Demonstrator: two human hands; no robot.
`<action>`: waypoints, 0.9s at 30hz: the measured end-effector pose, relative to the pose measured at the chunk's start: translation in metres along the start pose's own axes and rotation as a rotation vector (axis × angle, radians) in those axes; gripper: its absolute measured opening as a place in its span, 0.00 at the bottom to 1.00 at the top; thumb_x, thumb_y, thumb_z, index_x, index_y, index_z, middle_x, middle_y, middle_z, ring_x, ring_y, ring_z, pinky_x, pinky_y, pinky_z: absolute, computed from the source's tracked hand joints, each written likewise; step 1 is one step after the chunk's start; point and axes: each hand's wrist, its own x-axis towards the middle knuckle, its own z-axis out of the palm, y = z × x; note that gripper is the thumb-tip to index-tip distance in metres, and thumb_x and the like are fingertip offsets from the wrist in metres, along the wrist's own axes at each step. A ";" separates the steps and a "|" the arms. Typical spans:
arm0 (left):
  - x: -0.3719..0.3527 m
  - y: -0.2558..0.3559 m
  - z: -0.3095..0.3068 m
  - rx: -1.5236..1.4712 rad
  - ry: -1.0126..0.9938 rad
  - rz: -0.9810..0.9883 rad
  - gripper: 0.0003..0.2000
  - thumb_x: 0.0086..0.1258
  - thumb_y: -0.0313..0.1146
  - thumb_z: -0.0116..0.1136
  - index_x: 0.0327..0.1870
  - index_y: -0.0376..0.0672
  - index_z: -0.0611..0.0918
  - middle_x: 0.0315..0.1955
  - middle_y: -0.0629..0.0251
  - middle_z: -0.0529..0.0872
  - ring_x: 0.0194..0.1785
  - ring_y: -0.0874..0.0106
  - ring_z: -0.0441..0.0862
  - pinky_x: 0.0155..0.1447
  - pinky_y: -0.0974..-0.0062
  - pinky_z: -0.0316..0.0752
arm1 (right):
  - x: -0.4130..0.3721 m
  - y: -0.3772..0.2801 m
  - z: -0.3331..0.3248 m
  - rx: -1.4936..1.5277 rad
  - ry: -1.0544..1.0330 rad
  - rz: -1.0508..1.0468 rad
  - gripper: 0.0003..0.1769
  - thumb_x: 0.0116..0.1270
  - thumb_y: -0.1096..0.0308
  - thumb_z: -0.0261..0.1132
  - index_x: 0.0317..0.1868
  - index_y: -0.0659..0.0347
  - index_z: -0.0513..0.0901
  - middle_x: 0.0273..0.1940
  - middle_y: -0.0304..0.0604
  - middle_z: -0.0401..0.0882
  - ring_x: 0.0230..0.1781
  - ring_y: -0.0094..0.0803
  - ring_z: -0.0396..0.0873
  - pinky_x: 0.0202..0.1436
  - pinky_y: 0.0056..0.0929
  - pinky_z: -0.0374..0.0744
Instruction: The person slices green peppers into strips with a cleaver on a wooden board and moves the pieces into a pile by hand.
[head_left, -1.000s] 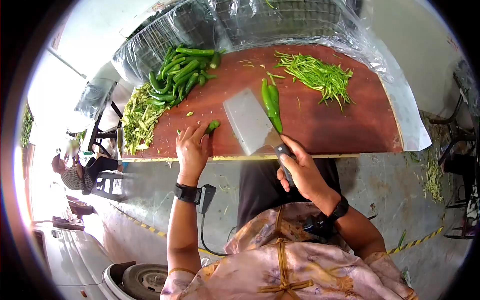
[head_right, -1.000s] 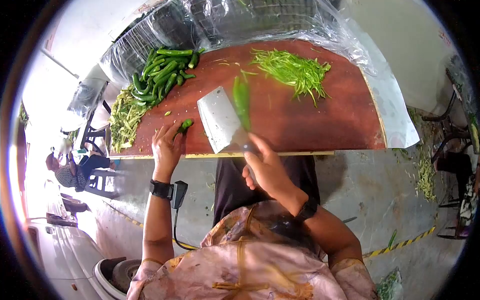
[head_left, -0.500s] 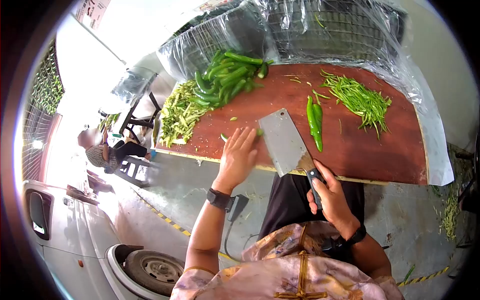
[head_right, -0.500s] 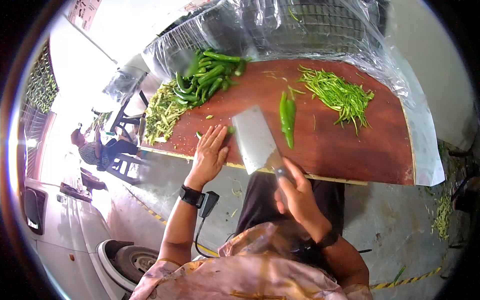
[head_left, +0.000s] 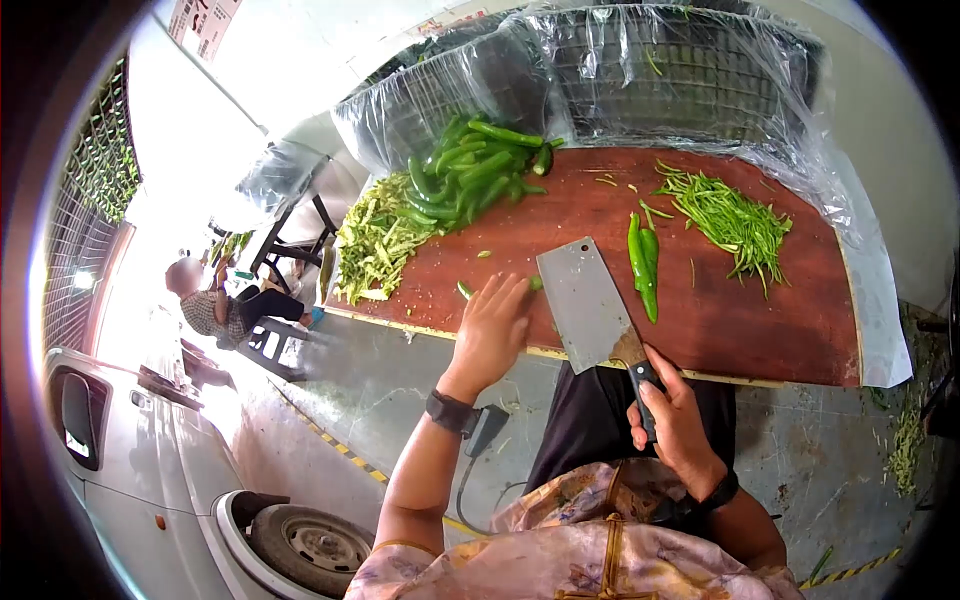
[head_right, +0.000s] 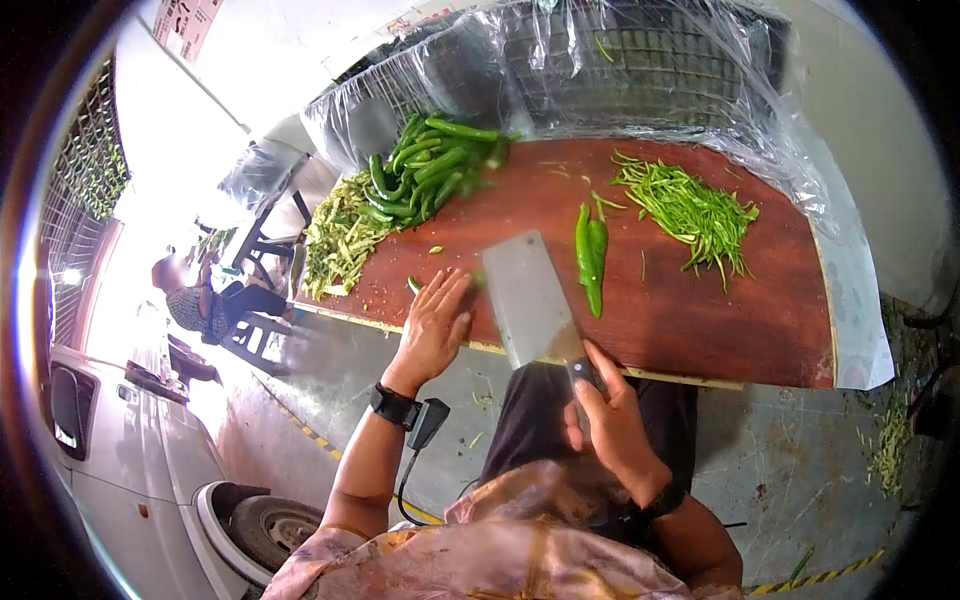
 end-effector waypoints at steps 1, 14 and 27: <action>0.000 0.000 0.000 0.001 0.001 0.000 0.26 0.72 0.33 0.53 0.71 0.40 0.69 0.71 0.52 0.70 0.75 0.47 0.61 0.76 0.50 0.56 | 0.000 0.000 0.000 0.006 -0.003 0.011 0.31 0.77 0.70 0.51 0.78 0.57 0.57 0.26 0.41 0.72 0.17 0.24 0.69 0.20 0.24 0.71; -0.001 -0.005 -0.001 -0.032 -0.005 0.038 0.27 0.71 0.30 0.52 0.72 0.40 0.68 0.71 0.50 0.69 0.76 0.46 0.60 0.77 0.50 0.55 | -0.003 -0.003 -0.003 0.031 -0.005 0.079 0.32 0.77 0.70 0.52 0.79 0.54 0.57 0.26 0.41 0.72 0.17 0.24 0.68 0.20 0.24 0.71; -0.001 -0.002 -0.006 -0.078 -0.060 0.017 0.26 0.72 0.29 0.49 0.72 0.41 0.69 0.73 0.51 0.67 0.78 0.48 0.57 0.79 0.50 0.51 | -0.009 -0.003 -0.002 -0.056 -0.010 0.063 0.33 0.76 0.72 0.53 0.78 0.59 0.55 0.27 0.39 0.72 0.17 0.24 0.69 0.19 0.24 0.71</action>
